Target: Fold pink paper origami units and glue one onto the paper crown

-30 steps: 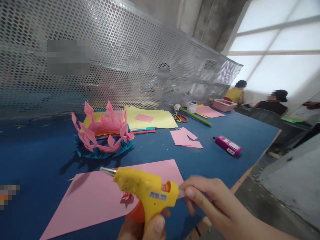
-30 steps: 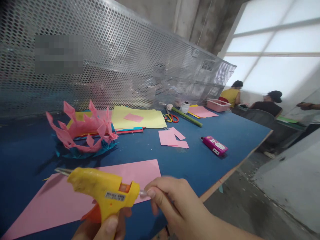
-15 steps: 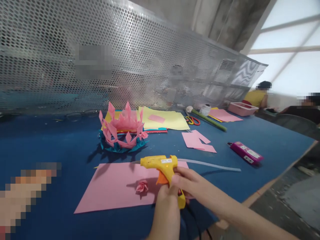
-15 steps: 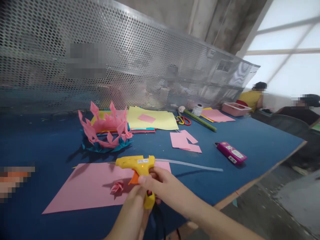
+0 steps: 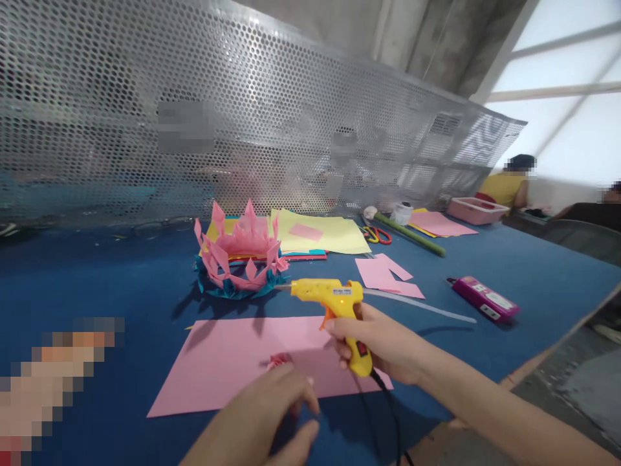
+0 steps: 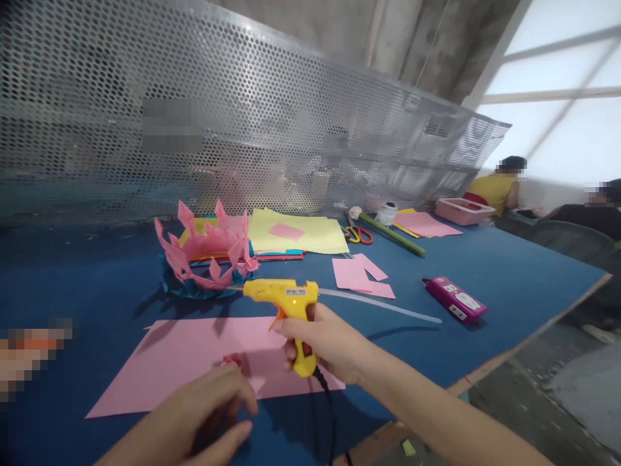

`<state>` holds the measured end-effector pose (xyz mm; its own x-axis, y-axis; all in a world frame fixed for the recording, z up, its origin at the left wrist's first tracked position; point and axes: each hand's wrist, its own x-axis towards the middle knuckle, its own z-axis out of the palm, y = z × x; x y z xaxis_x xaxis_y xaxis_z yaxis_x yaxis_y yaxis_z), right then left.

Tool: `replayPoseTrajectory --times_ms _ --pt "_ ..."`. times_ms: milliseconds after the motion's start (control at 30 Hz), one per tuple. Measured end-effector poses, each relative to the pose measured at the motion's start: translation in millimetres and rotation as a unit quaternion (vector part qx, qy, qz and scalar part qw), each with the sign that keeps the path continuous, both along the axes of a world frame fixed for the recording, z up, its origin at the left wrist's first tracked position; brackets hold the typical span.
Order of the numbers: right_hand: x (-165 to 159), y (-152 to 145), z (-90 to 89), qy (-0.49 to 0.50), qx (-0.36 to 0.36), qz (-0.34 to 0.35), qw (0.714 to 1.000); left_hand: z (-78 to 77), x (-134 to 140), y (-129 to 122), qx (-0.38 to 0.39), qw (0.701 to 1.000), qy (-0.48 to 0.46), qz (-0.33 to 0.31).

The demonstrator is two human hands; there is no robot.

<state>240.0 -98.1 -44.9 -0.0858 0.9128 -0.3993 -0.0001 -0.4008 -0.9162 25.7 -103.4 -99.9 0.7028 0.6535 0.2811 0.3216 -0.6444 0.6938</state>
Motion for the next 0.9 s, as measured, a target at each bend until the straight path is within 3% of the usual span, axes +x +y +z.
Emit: replayPoseTrajectory --times_ms 33,67,133,200,400,500,667,900 --pt "3.0 5.9 0.6 -0.004 0.01 -0.002 1.0 -0.4 -5.8 7.2 0.169 0.985 0.034 0.007" --pt "6.0 12.5 1.0 -0.01 0.019 -0.005 1.0 -0.8 -10.0 13.7 0.211 0.977 0.04 0.008" --pt "11.5 26.3 1.1 -0.023 0.034 -0.008 0.999 -1.9 -13.5 23.8 0.251 0.966 0.051 0.018" --pt "15.9 38.9 -0.2 -0.038 0.039 -0.007 0.998 -2.6 -12.7 29.6 0.23 0.971 0.052 0.028" --pt "28.2 56.1 -12.8 -0.1 0.051 -0.019 0.994 -0.1 -13.0 37.2 0.084 0.996 0.013 0.042" --pt "35.2 55.2 -21.9 -0.131 0.065 -0.02 0.989 3.3 -14.9 40.8 -0.037 0.993 -0.044 0.105" --pt "39.9 51.9 -31.5 -0.192 0.085 -0.011 0.978 5.4 -12.0 48.6 -0.21 0.944 -0.141 0.213" --pt "29.5 44.2 -30.8 -0.251 0.165 -0.011 0.954 -0.9 -12.7 53.5 -0.322 0.876 -0.223 0.282"
